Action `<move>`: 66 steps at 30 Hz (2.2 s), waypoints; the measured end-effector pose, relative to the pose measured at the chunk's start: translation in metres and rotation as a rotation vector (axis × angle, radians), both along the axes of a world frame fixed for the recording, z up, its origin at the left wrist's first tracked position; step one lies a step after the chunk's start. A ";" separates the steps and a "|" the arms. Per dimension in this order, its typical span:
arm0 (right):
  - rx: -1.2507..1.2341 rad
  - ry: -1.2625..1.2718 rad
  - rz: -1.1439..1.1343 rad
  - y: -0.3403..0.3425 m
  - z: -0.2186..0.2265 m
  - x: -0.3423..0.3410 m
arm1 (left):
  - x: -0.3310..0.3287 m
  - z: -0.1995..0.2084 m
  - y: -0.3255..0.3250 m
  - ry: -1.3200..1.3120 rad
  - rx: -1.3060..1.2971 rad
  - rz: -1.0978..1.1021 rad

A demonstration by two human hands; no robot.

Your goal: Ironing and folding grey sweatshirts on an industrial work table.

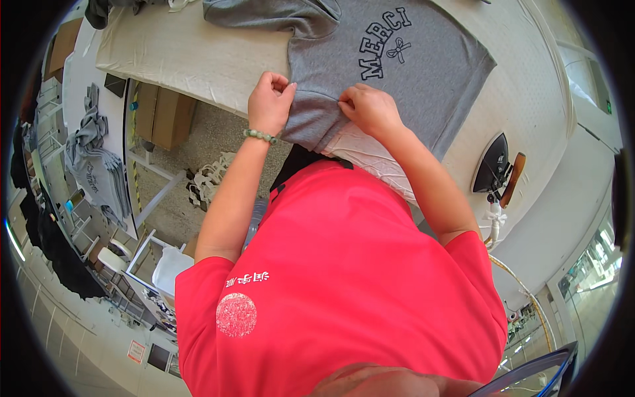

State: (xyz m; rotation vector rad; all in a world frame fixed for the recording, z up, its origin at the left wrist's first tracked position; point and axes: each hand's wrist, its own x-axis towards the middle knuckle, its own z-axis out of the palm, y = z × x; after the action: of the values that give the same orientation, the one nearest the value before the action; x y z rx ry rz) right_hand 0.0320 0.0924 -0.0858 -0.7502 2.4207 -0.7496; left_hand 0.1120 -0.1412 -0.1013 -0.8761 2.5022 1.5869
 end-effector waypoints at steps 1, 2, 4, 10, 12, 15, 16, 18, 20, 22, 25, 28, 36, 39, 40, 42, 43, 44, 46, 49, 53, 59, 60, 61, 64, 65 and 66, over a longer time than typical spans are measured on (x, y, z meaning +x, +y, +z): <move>0.031 0.092 0.031 -0.002 -0.002 0.002 | -0.001 0.001 0.001 0.038 -0.002 0.007; 0.059 0.183 0.064 -0.005 -0.002 0.003 | 0.000 0.001 0.001 0.038 0.000 0.012; 0.110 0.145 0.093 -0.011 -0.002 -0.002 | 0.001 0.002 -0.001 0.016 -0.063 -0.033; 0.124 -0.397 0.150 -0.001 0.022 -0.043 | 0.000 0.012 0.000 -0.030 -0.221 -0.107; 0.113 -0.315 0.139 -0.006 0.022 -0.038 | -0.001 0.013 0.001 -0.035 -0.281 -0.145; 0.087 -0.152 0.109 -0.019 0.016 -0.024 | -0.003 0.013 0.000 -0.035 -0.292 -0.162; 0.053 -0.043 0.111 -0.025 0.010 -0.018 | -0.003 0.013 0.000 -0.031 -0.276 -0.161; -0.019 0.175 0.114 -0.035 0.005 -0.010 | -0.003 0.012 -0.002 -0.028 -0.262 -0.157; 0.072 0.138 0.171 -0.036 0.003 -0.015 | -0.002 0.011 -0.003 -0.029 -0.251 -0.144; 0.253 0.066 0.280 -0.037 0.003 -0.021 | -0.001 0.011 -0.003 -0.029 -0.245 -0.133; 0.102 0.082 0.247 -0.041 0.008 -0.027 | 0.000 0.013 -0.002 -0.039 -0.222 -0.115; 0.137 0.087 0.304 -0.047 0.014 -0.029 | 0.000 0.015 -0.002 -0.049 -0.208 -0.104; -0.045 0.387 0.454 -0.079 0.004 -0.052 | 0.005 0.013 0.000 -0.055 -0.227 -0.031; -0.112 0.629 0.489 -0.080 -0.008 -0.053 | 0.010 0.013 0.006 -0.078 -0.181 0.054; -0.100 0.601 0.502 -0.079 -0.012 -0.053 | 0.014 0.014 0.009 -0.110 -0.133 0.111; -0.075 0.543 0.524 -0.077 -0.017 -0.052 | 0.030 0.015 0.018 -0.143 -0.084 0.164; -0.075 0.540 0.522 -0.077 -0.019 -0.051 | 0.045 0.013 0.025 -0.172 0.026 0.108; -0.077 0.544 0.518 -0.077 -0.020 -0.051 | 0.059 0.015 0.030 -0.200 0.135 0.048; -0.079 0.551 0.503 -0.077 -0.022 -0.051 | 0.086 0.026 0.029 -0.378 0.199 -0.105; -0.087 0.562 0.493 -0.077 -0.024 -0.050 | 0.096 0.034 0.018 -0.476 0.167 -0.226; -0.086 0.584 0.484 -0.074 -0.025 -0.049 | 0.061 0.041 0.010 -0.180 -0.064 -0.020; -0.083 0.611 0.480 -0.077 -0.023 -0.045 | 0.009 0.018 0.004 -0.228 -0.147 0.005; -0.092 0.610 0.480 -0.077 -0.022 -0.045 | 0.010 0.015 0.001 -0.242 -0.213 -0.039; -0.101 0.609 0.480 -0.078 -0.022 -0.045 | 0.010 0.013 0.000 -0.257 -0.281 -0.083; -0.109 0.622 0.480 -0.073 -0.031 -0.046 | 0.004 0.033 0.000 -0.342 -0.364 -0.174; -0.110 0.638 0.493 -0.071 -0.036 -0.046 | 0.001 0.036 0.000 -0.384 -0.406 -0.217; -0.110 0.655 0.503 -0.069 -0.039 -0.047 | 0.000 0.035 -0.002 -0.382 -0.411 -0.228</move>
State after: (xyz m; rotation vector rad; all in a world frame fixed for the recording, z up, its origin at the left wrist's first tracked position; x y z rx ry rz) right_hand -0.0147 0.0230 -0.1251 -1.7923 2.5462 -0.4751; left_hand 0.1117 -0.1436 -0.0665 -0.7963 2.5577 0.7638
